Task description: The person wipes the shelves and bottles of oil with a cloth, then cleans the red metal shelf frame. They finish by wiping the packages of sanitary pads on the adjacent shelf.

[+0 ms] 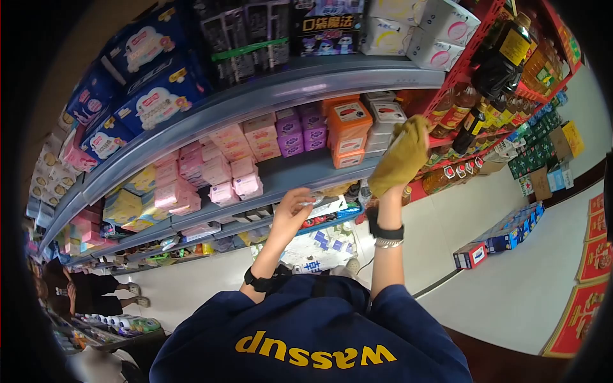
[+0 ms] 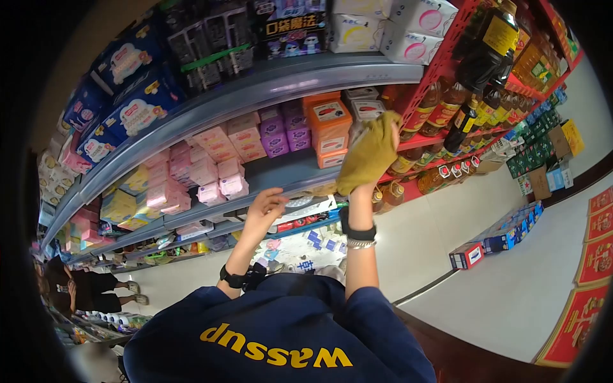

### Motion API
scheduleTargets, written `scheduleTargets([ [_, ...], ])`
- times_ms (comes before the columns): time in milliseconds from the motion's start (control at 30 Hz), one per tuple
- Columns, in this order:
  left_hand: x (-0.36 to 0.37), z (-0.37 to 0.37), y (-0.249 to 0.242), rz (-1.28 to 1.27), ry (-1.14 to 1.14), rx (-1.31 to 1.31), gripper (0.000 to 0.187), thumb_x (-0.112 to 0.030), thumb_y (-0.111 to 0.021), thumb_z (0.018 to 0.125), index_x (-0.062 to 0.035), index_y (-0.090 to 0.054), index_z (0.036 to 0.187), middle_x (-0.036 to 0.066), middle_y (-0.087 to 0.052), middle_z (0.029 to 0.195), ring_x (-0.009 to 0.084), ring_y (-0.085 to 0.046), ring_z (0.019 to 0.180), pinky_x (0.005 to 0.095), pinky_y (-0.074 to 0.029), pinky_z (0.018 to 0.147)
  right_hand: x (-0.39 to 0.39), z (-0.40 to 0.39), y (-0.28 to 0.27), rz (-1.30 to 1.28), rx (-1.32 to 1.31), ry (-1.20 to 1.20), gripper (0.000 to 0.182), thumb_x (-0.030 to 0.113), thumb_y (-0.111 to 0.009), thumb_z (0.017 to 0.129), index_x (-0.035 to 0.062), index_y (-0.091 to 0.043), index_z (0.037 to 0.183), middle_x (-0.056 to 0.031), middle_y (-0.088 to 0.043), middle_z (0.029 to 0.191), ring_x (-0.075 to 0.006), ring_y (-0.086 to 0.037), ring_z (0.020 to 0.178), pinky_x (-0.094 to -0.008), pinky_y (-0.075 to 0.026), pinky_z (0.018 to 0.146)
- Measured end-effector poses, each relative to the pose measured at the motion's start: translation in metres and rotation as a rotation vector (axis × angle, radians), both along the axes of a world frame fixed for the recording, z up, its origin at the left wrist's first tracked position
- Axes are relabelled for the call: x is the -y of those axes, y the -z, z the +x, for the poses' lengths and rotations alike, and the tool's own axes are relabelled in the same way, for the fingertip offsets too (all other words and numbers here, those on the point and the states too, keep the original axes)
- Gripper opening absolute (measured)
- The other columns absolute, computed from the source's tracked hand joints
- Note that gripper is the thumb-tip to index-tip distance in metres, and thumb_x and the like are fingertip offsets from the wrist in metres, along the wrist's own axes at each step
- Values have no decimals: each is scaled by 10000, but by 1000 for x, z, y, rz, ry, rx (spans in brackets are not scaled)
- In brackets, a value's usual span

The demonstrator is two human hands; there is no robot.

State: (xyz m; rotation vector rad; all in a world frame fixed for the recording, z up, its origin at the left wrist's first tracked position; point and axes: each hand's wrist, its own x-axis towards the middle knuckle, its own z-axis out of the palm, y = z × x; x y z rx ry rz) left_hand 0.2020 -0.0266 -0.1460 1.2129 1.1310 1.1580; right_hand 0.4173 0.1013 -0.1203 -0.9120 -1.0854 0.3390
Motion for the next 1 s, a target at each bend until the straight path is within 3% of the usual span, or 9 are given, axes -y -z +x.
scheduleTargets([
  [100,0,17,7,-56,8,18,373,-34,-523,806,-12,-439,1168,117,-586,981,126,-549,837,225,-433,699,-35,38,-60,179,239,23,416,100,-554,789,-21,-461,1176,-132,-481,1189,-237,-426,1131,-328,-307,972],
  [233,-3,49,17,-120,-3,33,341,-38,-473,826,-15,-449,1165,103,-604,947,104,-555,806,222,-436,707,-72,30,-72,144,-178,-331,449,85,-555,771,11,-454,1201,-170,-413,1259,-307,-363,1183,-349,-253,1009],
  [300,-6,68,20,-137,-18,43,312,-50,-466,843,-23,-459,1154,92,-611,939,99,-553,799,225,-435,704,-64,21,-62,196,529,245,413,70,-568,767,38,-488,1171,-166,-439,1227,-291,-411,1159,-348,-312,969],
  [367,-12,91,19,-177,-29,34,289,-59,-470,855,-31,-468,1142,86,-613,931,99,-549,783,223,-433,696,-62,29,-57,238,394,-2,422,67,-616,699,48,-528,1112,-211,-418,1220,-379,-361,1159,-366,-285,979],
  [567,-32,154,37,-137,-20,83,277,-64,-471,861,-46,-474,1137,70,-613,932,97,-540,773,222,-428,687,-32,83,-43,84,-85,-326,384,71,-577,763,30,-504,1138,-106,-505,1157,-233,-504,1053,-309,-365,924],
  [633,-38,171,40,-153,-8,74,271,-56,-464,862,-55,-478,1133,61,-613,930,90,-533,765,221,-426,681,-44,107,-11,-47,-726,-503,343,55,-509,823,50,-472,1164,-77,-507,1136,-189,-516,1023,-299,-412,888],
  [833,-70,201,35,-234,116,-18,258,-83,-453,873,-59,-481,1129,65,-605,948,90,-537,794,231,-435,716,-91,159,-23,-105,-620,-335,401,21,-455,838,44,-374,1230,-115,-462,1160,-220,-492,1050,-325,-415,900],
  [933,-96,209,34,-235,140,-19,247,-88,-459,878,-53,-483,1121,65,-607,934,89,-535,774,225,-433,704,-129,164,-31,46,97,-31,543,-43,-462,752,-27,-314,1274,-170,-406,1248,-284,-342,1201,-357,-223,1038],
  [1000,-119,209,45,-220,159,-15,250,-81,-456,874,-51,-487,1120,72,-609,934,96,-542,767,225,-437,695,-150,151,-24,69,195,64,613,26,-572,729,-32,-308,1279,-199,-393,1253,-315,-358,1186,-365,-256,1013],
])
